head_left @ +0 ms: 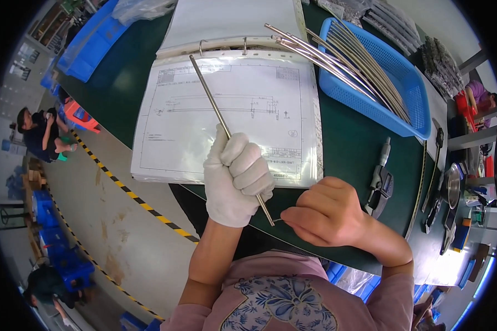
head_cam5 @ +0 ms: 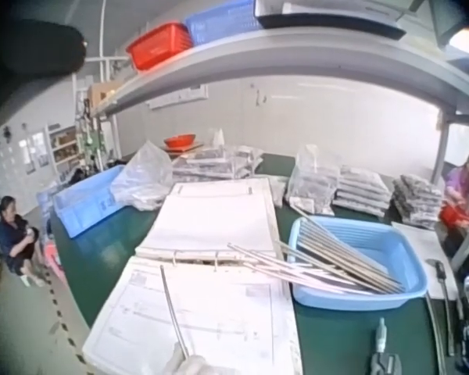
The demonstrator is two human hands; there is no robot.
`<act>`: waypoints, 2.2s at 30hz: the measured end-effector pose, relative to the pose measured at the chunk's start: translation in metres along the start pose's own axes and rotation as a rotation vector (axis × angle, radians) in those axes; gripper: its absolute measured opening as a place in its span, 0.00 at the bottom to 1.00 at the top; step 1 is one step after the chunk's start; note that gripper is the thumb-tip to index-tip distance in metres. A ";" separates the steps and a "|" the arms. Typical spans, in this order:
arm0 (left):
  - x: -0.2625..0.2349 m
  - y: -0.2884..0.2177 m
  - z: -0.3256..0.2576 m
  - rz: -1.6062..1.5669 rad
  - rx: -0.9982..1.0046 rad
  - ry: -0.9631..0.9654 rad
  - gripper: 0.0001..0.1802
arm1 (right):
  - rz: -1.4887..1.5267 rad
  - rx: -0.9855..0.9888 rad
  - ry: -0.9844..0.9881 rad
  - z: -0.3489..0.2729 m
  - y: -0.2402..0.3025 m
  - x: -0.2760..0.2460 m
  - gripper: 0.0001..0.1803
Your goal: The worker is measuring the thickness and length of metal rods using a micrometer and comparing the results against a technical specification sheet.
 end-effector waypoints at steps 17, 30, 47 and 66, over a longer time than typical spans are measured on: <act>-0.004 0.004 0.004 0.302 -0.032 -0.198 0.28 | 0.077 0.222 0.138 0.001 -0.011 0.007 0.12; -0.007 0.002 0.005 0.363 0.024 -0.235 0.27 | 0.227 0.167 0.130 -0.004 -0.029 0.000 0.10; -0.010 0.002 0.008 0.370 0.074 -0.261 0.27 | 0.442 0.288 0.219 -0.018 -0.050 0.010 0.07; -0.009 0.003 0.007 0.406 0.070 -0.293 0.27 | 0.628 0.319 0.174 -0.024 -0.057 0.012 0.09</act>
Point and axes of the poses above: each hand's wrist, its own z-axis towards the middle knuckle, its own x-axis out of the palm, y = z × x, the point moved 6 cm from there along z, towards the middle knuckle, and after that the axes turned 7 degrees about x, right-handed, at the moved point
